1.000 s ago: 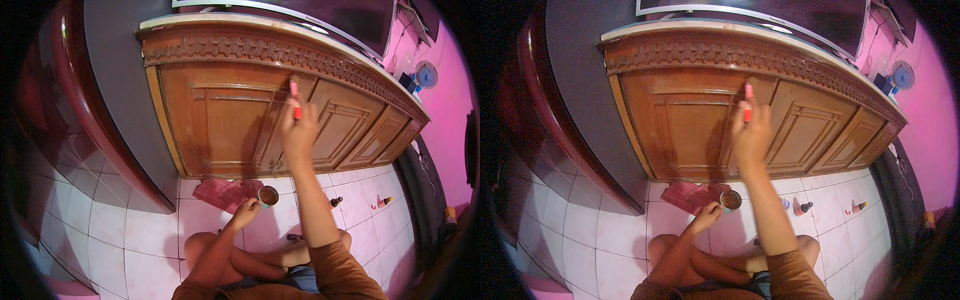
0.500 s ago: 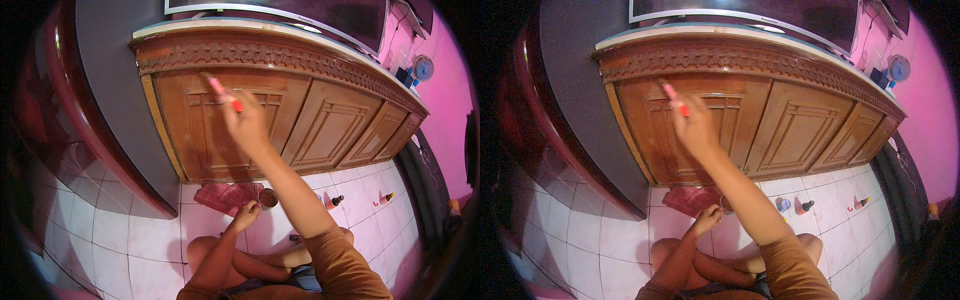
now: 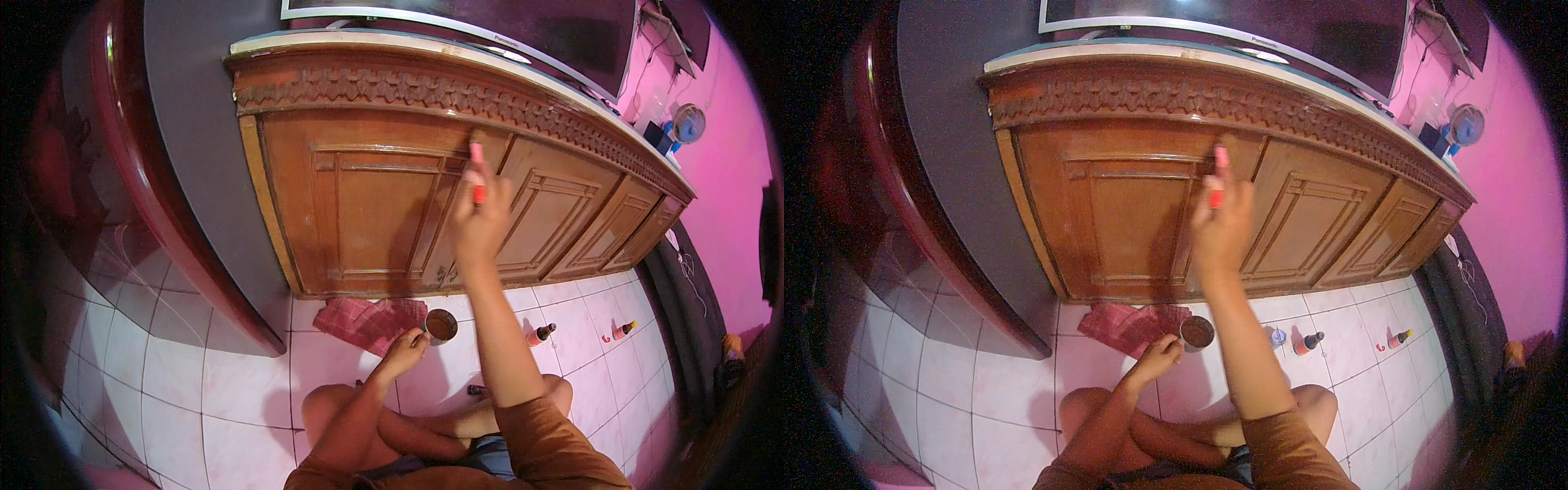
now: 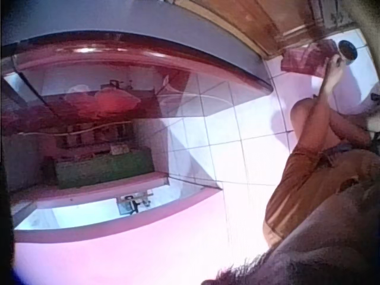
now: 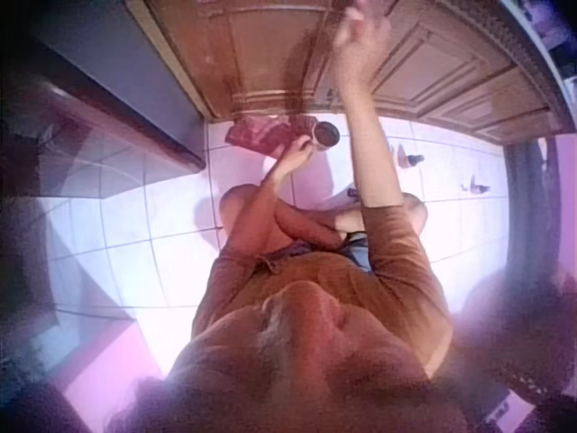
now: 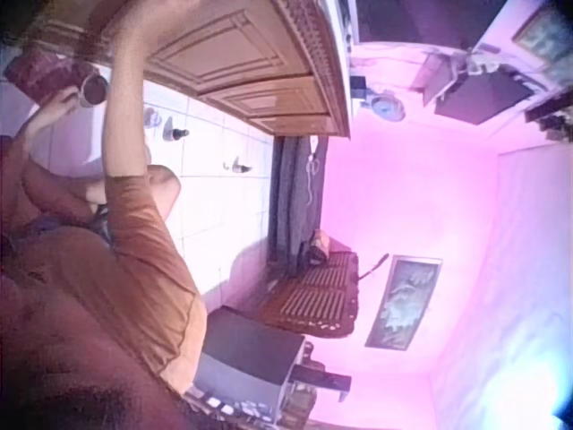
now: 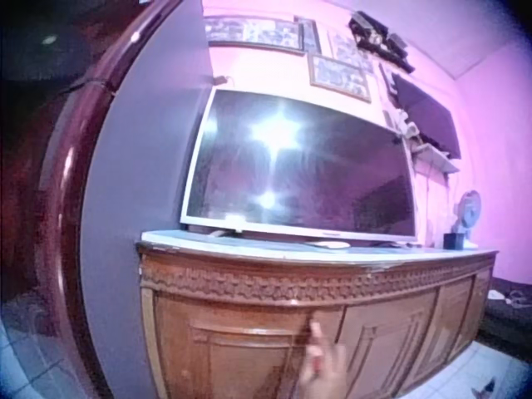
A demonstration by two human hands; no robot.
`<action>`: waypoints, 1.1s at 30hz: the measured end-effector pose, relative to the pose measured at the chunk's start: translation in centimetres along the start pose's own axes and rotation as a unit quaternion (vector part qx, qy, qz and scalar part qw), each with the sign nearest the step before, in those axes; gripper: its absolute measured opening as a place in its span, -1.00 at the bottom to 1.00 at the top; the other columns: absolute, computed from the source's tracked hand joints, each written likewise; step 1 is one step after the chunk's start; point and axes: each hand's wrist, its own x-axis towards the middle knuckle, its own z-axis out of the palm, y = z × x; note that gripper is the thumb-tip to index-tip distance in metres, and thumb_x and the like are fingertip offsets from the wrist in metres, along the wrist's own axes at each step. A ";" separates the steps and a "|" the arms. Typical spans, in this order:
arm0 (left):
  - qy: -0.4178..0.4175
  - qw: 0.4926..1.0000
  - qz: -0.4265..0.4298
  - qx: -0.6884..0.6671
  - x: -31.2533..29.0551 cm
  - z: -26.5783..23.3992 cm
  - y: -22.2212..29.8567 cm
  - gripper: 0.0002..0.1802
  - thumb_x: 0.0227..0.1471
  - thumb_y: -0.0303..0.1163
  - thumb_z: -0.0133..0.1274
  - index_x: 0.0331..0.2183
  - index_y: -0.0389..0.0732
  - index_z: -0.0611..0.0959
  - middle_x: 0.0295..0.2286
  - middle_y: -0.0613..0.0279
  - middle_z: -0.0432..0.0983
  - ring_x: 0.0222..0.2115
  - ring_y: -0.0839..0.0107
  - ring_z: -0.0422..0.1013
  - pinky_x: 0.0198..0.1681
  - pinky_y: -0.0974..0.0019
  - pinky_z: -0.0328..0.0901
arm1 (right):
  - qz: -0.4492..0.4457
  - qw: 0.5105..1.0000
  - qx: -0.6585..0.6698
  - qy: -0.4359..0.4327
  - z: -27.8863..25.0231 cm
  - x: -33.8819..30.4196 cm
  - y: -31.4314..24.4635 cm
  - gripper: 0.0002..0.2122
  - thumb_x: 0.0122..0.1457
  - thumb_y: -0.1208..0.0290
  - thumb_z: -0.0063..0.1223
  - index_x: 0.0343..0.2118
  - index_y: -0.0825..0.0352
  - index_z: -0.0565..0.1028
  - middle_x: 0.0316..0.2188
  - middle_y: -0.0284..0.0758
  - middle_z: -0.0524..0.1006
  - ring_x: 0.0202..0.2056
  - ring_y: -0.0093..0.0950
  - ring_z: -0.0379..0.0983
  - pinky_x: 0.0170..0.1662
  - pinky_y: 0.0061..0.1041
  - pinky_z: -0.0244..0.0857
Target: The person paints a wooden cabinet using a brush dipped into a container, applying the paint to the front panels and decorative trim.
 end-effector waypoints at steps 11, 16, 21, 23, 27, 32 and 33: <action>0.032 0.999 -0.024 -0.015 0.4 -1.4 -1.8 -0.68 0.26 -0.18 -0.10 -0.27 -0.24 0.56 -0.51 0.30 0.46 -0.49 0.49 0.40 -0.37 0.34 0.31 | -0.039 0.969 0.207 -0.128 1.6 -0.9 -6.1 -0.74 0.22 0.42 0.12 -0.04 0.35 0.54 -0.35 -0.24 0.52 -0.33 -0.41 0.48 -0.28 -0.49 0.34; 0.041 0.999 -0.006 -0.015 -0.8 -1.4 0.2 -0.67 0.26 -0.16 -0.09 -0.31 -0.26 0.54 -0.50 0.31 0.44 -0.51 0.52 0.37 -0.38 0.36 0.29 | 0.212 0.911 0.283 -0.212 -6.3 -0.6 0.4 -0.75 0.28 0.31 0.09 -0.15 0.40 0.56 -0.44 -0.36 0.57 -0.49 -0.62 0.45 -0.43 -0.63 0.31; 0.029 0.999 -0.018 -0.020 -0.6 -1.1 0.4 -0.63 0.28 -0.11 -0.12 -0.31 -0.24 0.52 -0.49 0.32 0.44 -0.49 0.53 0.37 -0.36 0.36 0.28 | 0.316 0.877 0.233 -0.277 -11.8 -3.0 5.9 -0.71 0.27 0.23 0.09 -0.22 0.43 0.56 -0.51 -0.38 0.55 -0.52 -0.64 0.45 -0.48 -0.64 0.28; 0.022 0.999 -0.028 -0.013 -0.8 -1.0 1.2 -0.68 0.29 -0.15 -0.13 -0.31 -0.21 0.52 -0.48 0.35 0.43 -0.49 0.55 0.36 -0.38 0.40 0.27 | 0.318 0.864 0.192 -0.341 -13.0 -5.0 7.8 -0.70 0.28 0.22 0.09 -0.23 0.43 0.55 -0.51 -0.37 0.55 -0.52 -0.63 0.44 -0.48 -0.64 0.29; 0.021 0.999 -0.002 -0.034 -0.8 -1.2 0.3 -0.73 0.29 -0.21 -0.13 -0.32 -0.19 0.52 -0.48 0.38 0.41 -0.48 0.57 0.35 -0.41 0.42 0.25 | 0.353 0.837 0.221 -0.355 -13.3 -8.8 9.4 -0.69 0.27 0.22 0.10 -0.18 0.45 0.54 -0.47 -0.36 0.55 -0.50 -0.62 0.46 -0.47 -0.63 0.31; 0.036 0.999 -0.007 -0.033 -1.3 -1.2 1.2 -0.69 0.29 -0.19 -0.10 -0.33 -0.25 0.51 -0.51 0.33 0.43 -0.50 0.54 0.36 -0.35 0.39 0.30 | 0.384 0.816 0.267 -0.340 -13.3 -13.2 10.1 -0.69 0.30 0.29 0.06 -0.10 0.49 0.51 -0.40 -0.28 0.58 -0.44 -0.57 0.50 -0.38 -0.59 0.40; 0.038 0.999 -0.011 -0.030 -1.4 -1.3 1.4 -0.70 0.29 -0.20 -0.09 -0.33 -0.25 0.51 -0.50 0.33 0.43 -0.50 0.54 0.36 -0.34 0.39 0.30 | 0.383 0.818 0.277 -0.328 -13.4 -14.0 10.1 -0.69 0.30 0.30 0.05 -0.09 0.50 0.51 -0.38 -0.26 0.59 -0.43 -0.56 0.50 -0.37 -0.57 0.41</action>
